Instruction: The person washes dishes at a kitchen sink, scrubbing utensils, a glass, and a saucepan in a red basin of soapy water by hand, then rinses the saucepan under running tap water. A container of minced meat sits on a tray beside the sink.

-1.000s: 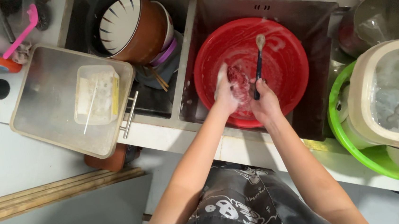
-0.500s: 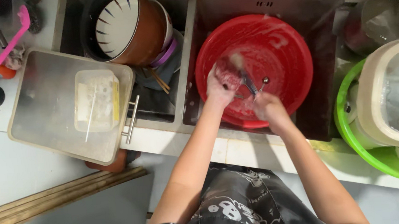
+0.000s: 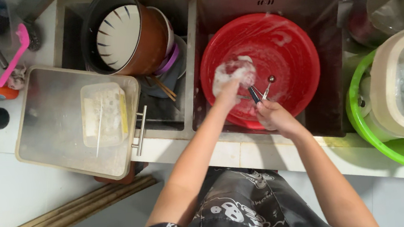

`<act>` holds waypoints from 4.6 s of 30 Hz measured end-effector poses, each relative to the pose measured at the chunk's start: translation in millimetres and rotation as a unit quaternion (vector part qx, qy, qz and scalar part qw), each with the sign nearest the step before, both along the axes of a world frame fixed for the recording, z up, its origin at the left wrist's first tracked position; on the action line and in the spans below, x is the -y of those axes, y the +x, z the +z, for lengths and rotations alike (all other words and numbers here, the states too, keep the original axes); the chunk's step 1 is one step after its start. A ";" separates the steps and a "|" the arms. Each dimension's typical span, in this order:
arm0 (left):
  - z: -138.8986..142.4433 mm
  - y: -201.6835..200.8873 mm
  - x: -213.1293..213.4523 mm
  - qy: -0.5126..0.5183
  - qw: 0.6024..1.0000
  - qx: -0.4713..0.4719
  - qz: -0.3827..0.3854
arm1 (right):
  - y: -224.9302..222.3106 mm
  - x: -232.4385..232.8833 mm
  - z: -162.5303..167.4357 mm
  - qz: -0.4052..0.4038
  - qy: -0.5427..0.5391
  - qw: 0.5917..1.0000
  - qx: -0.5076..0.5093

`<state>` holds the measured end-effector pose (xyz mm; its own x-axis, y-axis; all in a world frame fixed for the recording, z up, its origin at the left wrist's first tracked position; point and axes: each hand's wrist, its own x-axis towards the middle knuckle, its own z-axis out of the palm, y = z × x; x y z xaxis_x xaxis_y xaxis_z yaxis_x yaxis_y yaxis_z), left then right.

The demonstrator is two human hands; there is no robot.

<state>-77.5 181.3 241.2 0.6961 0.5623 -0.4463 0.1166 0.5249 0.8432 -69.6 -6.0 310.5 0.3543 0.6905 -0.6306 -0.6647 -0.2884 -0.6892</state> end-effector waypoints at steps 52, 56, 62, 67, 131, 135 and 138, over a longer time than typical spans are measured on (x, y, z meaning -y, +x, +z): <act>-27.9 4.1 -46.3 0.111 0.986 -0.127 -0.014 | 35.6 1.8 -66.6 -0.145 -0.088 0.980 0.106; -29.5 -7.4 -26.7 0.032 0.994 -0.104 0.003 | 61.6 -12.6 -98.3 -0.073 -0.158 0.981 0.085; -15.7 -29.6 -25.4 0.079 0.986 -0.143 -0.028 | 195.9 31.9 -45.2 -0.088 -0.261 0.633 0.724; 2.8 -37.1 -32.4 0.100 0.981 -0.168 -0.017 | 322.8 71.9 17.9 0.212 -0.585 0.320 0.714; 89.8 8.9 12.2 0.514 0.851 -0.093 -0.063 | 33.1 -51.5 -10.9 -0.114 0.016 0.962 0.246; 57.1 10.1 -21.4 0.165 0.965 -0.065 -0.192 | 23.0 -38.5 -9.9 -0.122 0.045 0.983 0.129; 38.4 13.1 -57.7 -0.072 0.974 -0.034 -0.213 | 30.1 -30.2 -10.8 -0.187 0.061 0.980 -0.016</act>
<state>-64.4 239.0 279.6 0.8191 0.1578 -0.5516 0.4017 0.5287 0.7477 -39.5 24.2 299.7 0.5780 0.5867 -0.5673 -0.7306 0.0622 -0.6800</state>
